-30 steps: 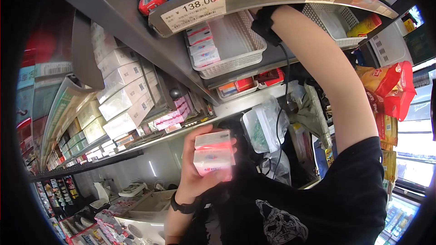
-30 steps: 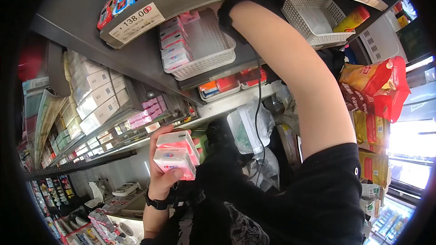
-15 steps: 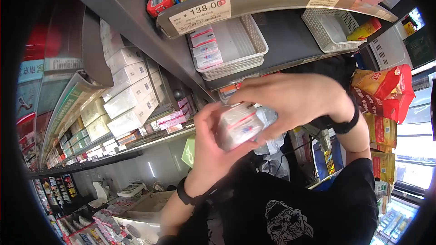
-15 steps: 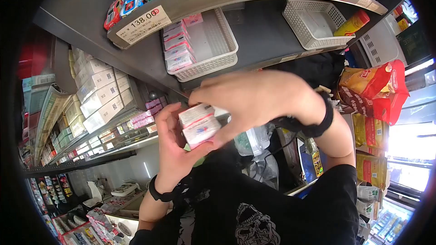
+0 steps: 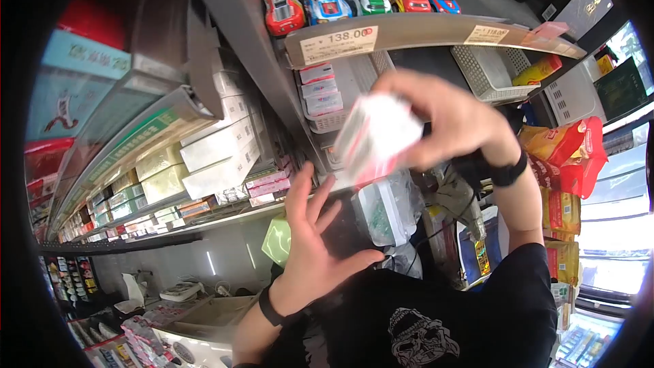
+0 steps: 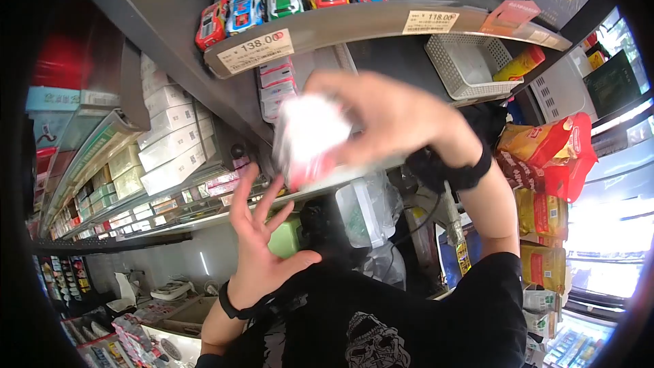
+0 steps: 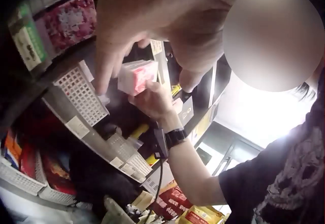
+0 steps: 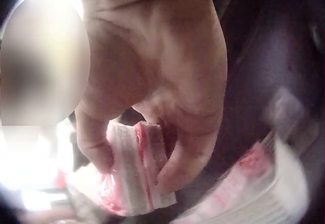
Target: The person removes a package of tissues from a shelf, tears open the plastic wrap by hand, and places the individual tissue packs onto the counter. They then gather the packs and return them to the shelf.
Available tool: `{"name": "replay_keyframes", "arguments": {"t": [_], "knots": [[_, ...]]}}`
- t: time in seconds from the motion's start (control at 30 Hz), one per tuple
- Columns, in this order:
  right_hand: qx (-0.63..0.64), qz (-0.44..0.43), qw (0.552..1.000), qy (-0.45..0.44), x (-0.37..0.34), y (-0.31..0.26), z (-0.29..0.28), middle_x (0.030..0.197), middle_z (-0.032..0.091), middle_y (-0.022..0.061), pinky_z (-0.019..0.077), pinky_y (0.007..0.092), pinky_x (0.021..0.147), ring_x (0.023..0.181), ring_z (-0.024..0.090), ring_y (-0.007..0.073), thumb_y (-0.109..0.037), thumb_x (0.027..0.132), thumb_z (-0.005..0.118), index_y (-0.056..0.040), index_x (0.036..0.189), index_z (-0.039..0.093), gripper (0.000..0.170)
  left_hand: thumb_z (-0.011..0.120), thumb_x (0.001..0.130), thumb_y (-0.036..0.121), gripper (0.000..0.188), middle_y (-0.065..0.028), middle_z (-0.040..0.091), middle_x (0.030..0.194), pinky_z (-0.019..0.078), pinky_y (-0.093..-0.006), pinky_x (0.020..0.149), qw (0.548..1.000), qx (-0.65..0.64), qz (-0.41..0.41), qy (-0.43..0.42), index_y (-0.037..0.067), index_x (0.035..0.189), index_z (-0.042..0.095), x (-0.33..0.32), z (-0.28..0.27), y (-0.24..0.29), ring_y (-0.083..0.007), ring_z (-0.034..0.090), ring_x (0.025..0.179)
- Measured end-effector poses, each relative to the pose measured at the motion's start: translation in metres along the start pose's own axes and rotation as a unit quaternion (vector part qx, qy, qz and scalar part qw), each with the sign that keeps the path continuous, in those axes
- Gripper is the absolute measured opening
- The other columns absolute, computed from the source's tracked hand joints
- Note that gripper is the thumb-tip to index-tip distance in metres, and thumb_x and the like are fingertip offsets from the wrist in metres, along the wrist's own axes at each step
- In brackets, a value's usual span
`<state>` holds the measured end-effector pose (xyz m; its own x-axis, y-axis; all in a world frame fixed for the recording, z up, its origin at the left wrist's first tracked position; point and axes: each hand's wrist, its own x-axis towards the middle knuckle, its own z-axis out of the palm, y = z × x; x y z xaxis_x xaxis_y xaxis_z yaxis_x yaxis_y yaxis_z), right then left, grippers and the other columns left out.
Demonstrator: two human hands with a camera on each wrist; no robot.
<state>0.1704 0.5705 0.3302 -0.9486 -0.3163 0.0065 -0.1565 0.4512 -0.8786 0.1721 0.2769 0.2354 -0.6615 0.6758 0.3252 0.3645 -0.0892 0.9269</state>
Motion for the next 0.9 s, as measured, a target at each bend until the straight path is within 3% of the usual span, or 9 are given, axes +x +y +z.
{"name": "replay_keyframes", "arguments": {"t": [0.03,0.07,0.1,0.13,0.17,0.23,0.33,0.57,0.9], "knots": [[-0.017,0.039,0.998,0.043,0.004,0.021,-0.016,0.113,0.063,0.0036,0.054,0.0304,0.084,0.101,0.06,0.011,-0.011,0.076,0.085,-0.0007,0.131,0.055,0.063,0.091,0.078,0.017,0.108,-0.0205,0.027,0.162,0.0524,-0.0471,0.107,1.0,0.0,-0.005,-0.005,0.009,0.16,0.02,-0.009,-0.003,-0.003,-0.0354,0.056,0.135],[-0.051,-0.013,0.991,0.121,0.013,0.039,-0.024,0.119,0.064,0.0064,0.0542,0.0311,0.087,0.103,0.061,0.0123,-0.007,0.078,0.082,0.0,0.138,0.053,0.067,0.089,0.081,0.017,0.1,-0.0202,0.033,0.16,0.0523,-0.0464,0.107,0.998,-0.005,-0.037,-0.056,0.007,0.157,0.026,-0.017,-0.01,-0.003,-0.0354,0.056,0.134],[-0.149,0.01,0.979,0.141,0.022,0.05,-0.037,0.123,0.065,0.0087,0.0536,0.0334,0.092,0.109,0.062,0.0143,-0.009,0.079,0.081,0.0007,0.142,0.051,0.07,0.087,0.083,0.017,0.091,-0.0199,0.039,0.157,0.0522,-0.0458,0.107,0.992,-0.009,-0.068,-0.106,0.006,0.154,0.032,-0.023,-0.017,-0.003,-0.0354,0.057,0.134],[-0.153,0.02,0.973,0.17,0.034,0.068,-0.042,0.113,0.068,0.014,0.0518,0.0348,0.092,0.1,0.063,0.0219,-0.021,0.078,0.08,-0.003,0.133,0.063,0.06,0.085,0.086,0.017,0.083,-0.0195,0.044,0.154,0.0521,-0.0451,0.106,0.982,-0.013,-0.102,-0.159,0.004,0.152,0.037,-0.029,-0.021,-0.003,-0.0354,0.057,0.134],[-0.266,0.036,0.946,0.182,0.045,0.074,-0.047,0.113,0.07,0.014,0.0518,0.0349,0.094,0.102,0.065,0.0242,-0.023,0.079,0.08,-0.0049,0.129,0.066,0.055,0.083,0.087,0.016,0.074,-0.0188,0.05,0.148,0.0531,-0.0435,0.104,0.979,0.018,-0.09,-0.182,0.004,0.148,0.043,-0.032,-0.021,-0.004,-0.0349,0.06,0.129],[-0.281,0.034,0.94,0.19,0.072,0.096,-0.048,0.112,0.071,0.0139,0.052,0.037,0.095,0.105,0.066,0.026,-0.024,0.08,0.08,-0.007,0.129,0.066,0.054,0.08,0.09,0.014,0.056,-0.0173,0.061,0.137,0.0552,-0.0403,0.1,0.967,0.081,-0.064,-0.231,0.003,0.139,0.055,-0.035,-0.019,-0.004,-0.0339,0.066,0.12],[-0.317,0.04,0.929,0.188,0.11,0.128,-0.056,0.113,0.072,0.0133,0.0519,0.0389,0.096,0.108,0.066,0.0275,-0.026,0.08,0.081,-0.009,0.127,0.067,0.052,0.078,0.091,0.015,0.048,-0.0154,0.065,0.132,0.056,-0.0382,0.097,0.964,0.1,-0.046,-0.243,0.005,0.134,0.06,-0.039,-0.018,0.0,-0.0342,0.067,0.115],[-0.231,0.054,0.953,0.189,0.11,0.133,-0.05,0.115,0.072,0.0125,0.0512,0.0386,0.097,0.11,0.066,0.026,-0.023,0.08,0.082,-0.0085,0.125,0.068,0.05,0.078,0.09,0.015,0.048,-0.0126,0.065,0.132,0.056,-0.0402,0.097,0.965,0.112,-0.072,-0.228,0.007,0.134,0.061,-0.054,-0.034,-0.006,-0.0348,0.067,0.115],[-0.016,0.08,0.981,0.177,0.12,0.137,-0.051,0.116,0.072,0.0113,0.0503,0.0381,0.098,0.112,0.066,0.0239,-0.02,0.079,0.085,-0.0079,0.123,0.069,0.048,0.077,0.091,0.015,0.045,-0.0129,0.064,0.132,0.0559,-0.0408,0.096,0.962,0.104,-0.073,-0.243,0.007,0.132,0.06,-0.051,-0.041,-0.012,-0.0356,0.066,0.115]]}}
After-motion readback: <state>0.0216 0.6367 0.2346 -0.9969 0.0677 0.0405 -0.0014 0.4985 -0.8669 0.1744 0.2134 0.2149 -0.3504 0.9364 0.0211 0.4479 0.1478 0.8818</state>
